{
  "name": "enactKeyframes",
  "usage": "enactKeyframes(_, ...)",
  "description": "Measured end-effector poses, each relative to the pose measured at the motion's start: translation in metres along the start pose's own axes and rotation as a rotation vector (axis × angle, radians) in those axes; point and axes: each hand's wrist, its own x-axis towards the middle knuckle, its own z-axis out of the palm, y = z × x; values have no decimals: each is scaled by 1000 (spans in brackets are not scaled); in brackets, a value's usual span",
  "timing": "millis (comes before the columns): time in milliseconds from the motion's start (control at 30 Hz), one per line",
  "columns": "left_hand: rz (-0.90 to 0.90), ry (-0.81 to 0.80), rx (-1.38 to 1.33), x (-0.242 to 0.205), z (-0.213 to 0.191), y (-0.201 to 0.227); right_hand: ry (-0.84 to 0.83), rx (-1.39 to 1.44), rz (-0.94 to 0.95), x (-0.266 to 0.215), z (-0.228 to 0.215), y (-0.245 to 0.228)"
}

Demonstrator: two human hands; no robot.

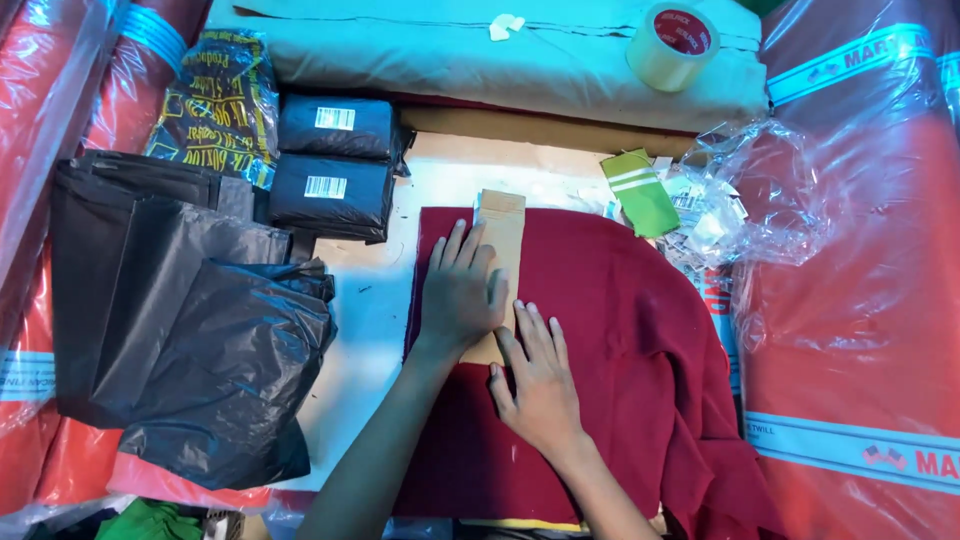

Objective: Smoothing a piece of red fabric, applying adhesive markers, and aligning a cardboard guide strip.

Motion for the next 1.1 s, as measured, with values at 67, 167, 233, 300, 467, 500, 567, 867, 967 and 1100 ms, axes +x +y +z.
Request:
enactKeyframes(67,14,4,75,6,12,-3,-21,-21,-1,-2,3,2)
enactKeyframes(167,-5,-19,95,4,12,-1,-51,-33,-6,-4,1,1)
enactKeyframes(233,-14,-40,36,10,13,-3,-38,-33,0,3,4,3)
enactKeyframes(300,-14,-18,194,4,21,-2,-45,-47,1,-3,5,4)
enactKeyframes(467,-102,33,192,2,28,4,58,-68,36,-7,13,8)
enactKeyframes(500,-120,115,131,0,30,4,117,-63,21,-9,18,10)
enactKeyframes(567,-137,92,62,-6,33,-1,111,-29,18,-14,18,13)
enactKeyframes(867,-465,46,-839,1,-14,7,386,323,-46,-8,4,8)
enactKeyframes(967,-533,84,-1183,-8,-23,11,514,354,-42,-16,0,11)
enactKeyframes(1100,-469,-56,-1251,-3,-63,22,602,311,70,-26,17,30)
